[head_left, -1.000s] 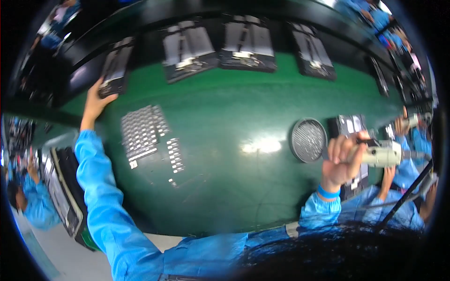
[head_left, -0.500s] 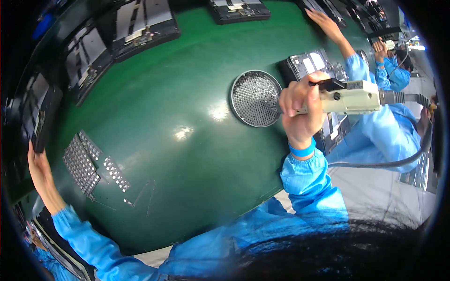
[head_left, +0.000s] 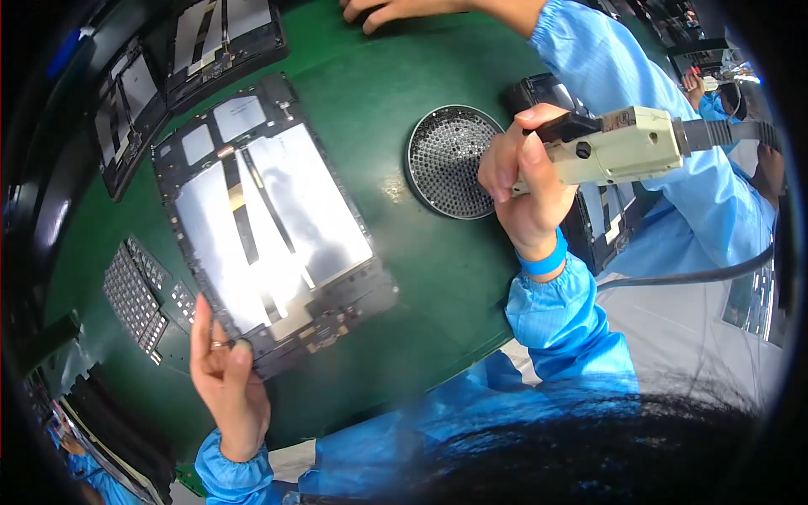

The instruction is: The person assembles an electronic tablet chassis by securing internal ribbon cables and electronic components with screws using an electric screwdriver.

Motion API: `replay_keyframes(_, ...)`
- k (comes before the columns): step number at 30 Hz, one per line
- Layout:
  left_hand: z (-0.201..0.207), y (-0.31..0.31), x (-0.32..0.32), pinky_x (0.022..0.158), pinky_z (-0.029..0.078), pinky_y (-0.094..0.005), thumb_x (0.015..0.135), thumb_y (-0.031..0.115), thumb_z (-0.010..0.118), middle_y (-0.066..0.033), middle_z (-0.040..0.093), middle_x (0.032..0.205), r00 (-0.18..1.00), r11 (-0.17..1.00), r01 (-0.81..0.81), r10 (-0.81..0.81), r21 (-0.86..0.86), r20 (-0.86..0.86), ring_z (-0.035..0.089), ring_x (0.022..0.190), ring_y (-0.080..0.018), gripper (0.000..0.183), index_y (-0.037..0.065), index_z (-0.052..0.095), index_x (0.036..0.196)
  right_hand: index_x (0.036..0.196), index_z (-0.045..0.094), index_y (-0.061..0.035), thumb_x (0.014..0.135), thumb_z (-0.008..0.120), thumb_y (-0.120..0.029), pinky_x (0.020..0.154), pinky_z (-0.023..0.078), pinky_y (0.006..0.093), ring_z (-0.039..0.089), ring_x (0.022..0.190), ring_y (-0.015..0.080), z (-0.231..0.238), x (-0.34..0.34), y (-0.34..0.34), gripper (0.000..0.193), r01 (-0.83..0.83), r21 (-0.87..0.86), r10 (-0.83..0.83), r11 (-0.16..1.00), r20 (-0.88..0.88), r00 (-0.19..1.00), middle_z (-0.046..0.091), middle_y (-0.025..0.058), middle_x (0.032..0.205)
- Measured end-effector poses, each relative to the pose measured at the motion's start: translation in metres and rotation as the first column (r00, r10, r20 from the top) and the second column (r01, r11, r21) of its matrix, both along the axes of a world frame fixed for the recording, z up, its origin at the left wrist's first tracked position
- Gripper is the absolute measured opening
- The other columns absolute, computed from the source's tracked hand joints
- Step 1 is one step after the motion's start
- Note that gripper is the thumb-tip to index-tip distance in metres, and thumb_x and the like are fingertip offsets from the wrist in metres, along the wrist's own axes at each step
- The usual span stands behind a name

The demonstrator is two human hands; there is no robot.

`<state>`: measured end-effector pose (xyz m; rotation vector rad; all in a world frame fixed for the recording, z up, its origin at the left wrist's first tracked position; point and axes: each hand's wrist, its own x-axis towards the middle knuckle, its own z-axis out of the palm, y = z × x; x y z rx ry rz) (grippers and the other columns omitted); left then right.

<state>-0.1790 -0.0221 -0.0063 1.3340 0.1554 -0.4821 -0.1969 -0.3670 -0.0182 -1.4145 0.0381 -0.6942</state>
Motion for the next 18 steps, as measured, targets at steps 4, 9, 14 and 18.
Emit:
replay_keyframes(4,-0.005,-0.011,-0.003,0.105,0.041,-0.0339,0.090,0.003,0.062,-0.0241,0.041,0.148,0.999,0.999,0.031,-0.030,-0.008,0.033,0.049,0.130,-0.0264,0.076,-0.008,0.018,0.152,0.115,0.048,-0.0025,0.099,0.055,-0.020,0.040,0.031,0.0267,0.037,0.043,0.0104,-0.004,0.003,0.006,0.025,-0.054,-0.019,0.054,0.998,-0.007,0.999,0.042,0.0036,0.059)
replay_keyframes(9,-0.012,-0.003,0.001,0.095,0.051,-0.0321,0.092,-0.006,0.061,-0.0182,0.045,0.144,0.972,0.974,0.202,-0.211,0.098,0.100,0.054,0.119,-0.0204,0.071,-0.002,0.025,0.152,0.112,0.047,-0.0060,0.100,0.054,-0.025,0.043,0.028,0.0251,0.035,0.048,0.0087,-0.008,0.009,0.007,0.024,-0.094,-0.013,0.094,0.996,0.004,0.996,0.041,0.0005,0.066)
replay_keyframes(14,0.004,0.015,0.013,0.094,0.054,-0.0366,0.084,0.002,0.074,-0.0151,0.045,0.135,0.793,0.850,0.239,-0.450,0.469,0.411,0.057,0.111,-0.0292,0.061,0.004,0.051,0.140,0.109,0.052,-0.0065,0.097,0.061,-0.029,0.044,0.031,0.0249,0.039,0.047,0.0106,-0.007,0.002,0.008,0.027,-0.095,0.018,0.095,0.995,0.012,0.995,0.044,0.0020,0.067)
replay_keyframes(18,0.022,0.069,0.035,0.085,0.051,-0.0396,0.081,0.007,0.074,-0.0153,0.058,0.115,0.743,0.630,-0.025,-0.508,0.776,0.436,0.060,0.102,-0.0332,0.038,0.001,0.064,0.118,0.116,0.053,-0.0071,0.101,0.053,-0.030,0.048,0.029,0.0236,0.038,0.054,0.0091,-0.019,0.008,0.008,0.027,-0.140,0.051,0.137,0.989,0.052,0.989,0.041,0.0005,0.070)
